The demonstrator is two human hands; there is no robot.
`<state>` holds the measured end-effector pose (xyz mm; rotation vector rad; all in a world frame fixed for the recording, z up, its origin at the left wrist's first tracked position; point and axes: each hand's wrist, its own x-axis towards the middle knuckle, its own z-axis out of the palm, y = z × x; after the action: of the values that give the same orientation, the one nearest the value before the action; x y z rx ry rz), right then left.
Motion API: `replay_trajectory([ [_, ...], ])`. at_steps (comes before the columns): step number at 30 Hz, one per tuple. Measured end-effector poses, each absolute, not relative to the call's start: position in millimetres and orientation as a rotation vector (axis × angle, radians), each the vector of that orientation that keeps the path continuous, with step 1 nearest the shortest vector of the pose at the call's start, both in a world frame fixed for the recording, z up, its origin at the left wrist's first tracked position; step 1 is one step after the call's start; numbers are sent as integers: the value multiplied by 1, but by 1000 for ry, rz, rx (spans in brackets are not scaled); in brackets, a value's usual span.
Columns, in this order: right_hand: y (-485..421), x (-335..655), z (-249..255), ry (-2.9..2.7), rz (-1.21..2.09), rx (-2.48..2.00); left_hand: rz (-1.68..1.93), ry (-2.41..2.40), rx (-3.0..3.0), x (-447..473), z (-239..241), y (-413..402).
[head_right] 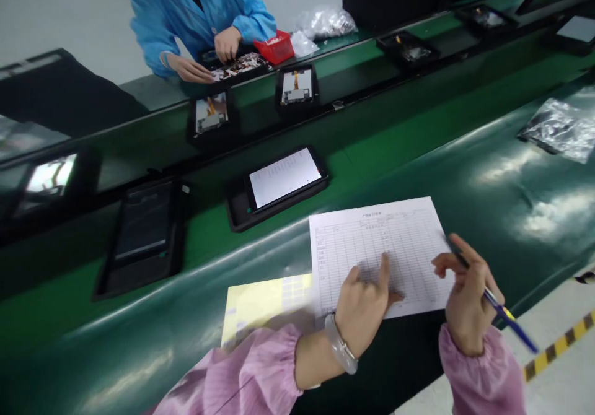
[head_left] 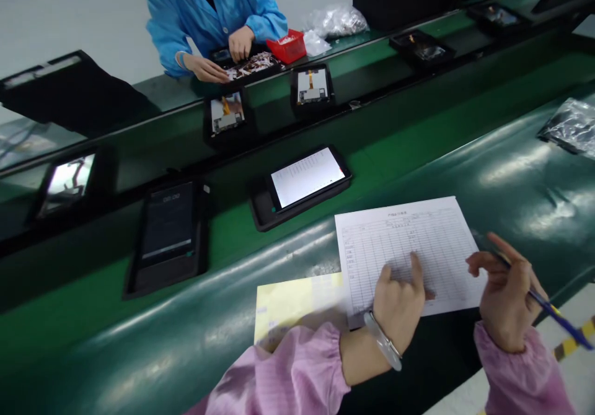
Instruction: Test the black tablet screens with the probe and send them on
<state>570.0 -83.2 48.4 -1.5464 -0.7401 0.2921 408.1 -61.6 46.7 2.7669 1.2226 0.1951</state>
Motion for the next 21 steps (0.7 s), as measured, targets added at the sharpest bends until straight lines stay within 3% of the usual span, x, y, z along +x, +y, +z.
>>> replay_trajectory([
  [3, -63, 567, 54, -807, 782, -1386, 203, 1223, 2778, 407, 44, -62],
  [5, -48, 561, 52, -869, 930, -1408, 213, 1233, 2784, 406, 44, -62],
  [12, -38, 545, 39, -1012, 518, -1760, 214, 1225, 2761, 405, 44, -65],
  [21, -38, 544, 42, -1049, 574, -1858, 227, 1251, 2743, 406, 45, -65],
])
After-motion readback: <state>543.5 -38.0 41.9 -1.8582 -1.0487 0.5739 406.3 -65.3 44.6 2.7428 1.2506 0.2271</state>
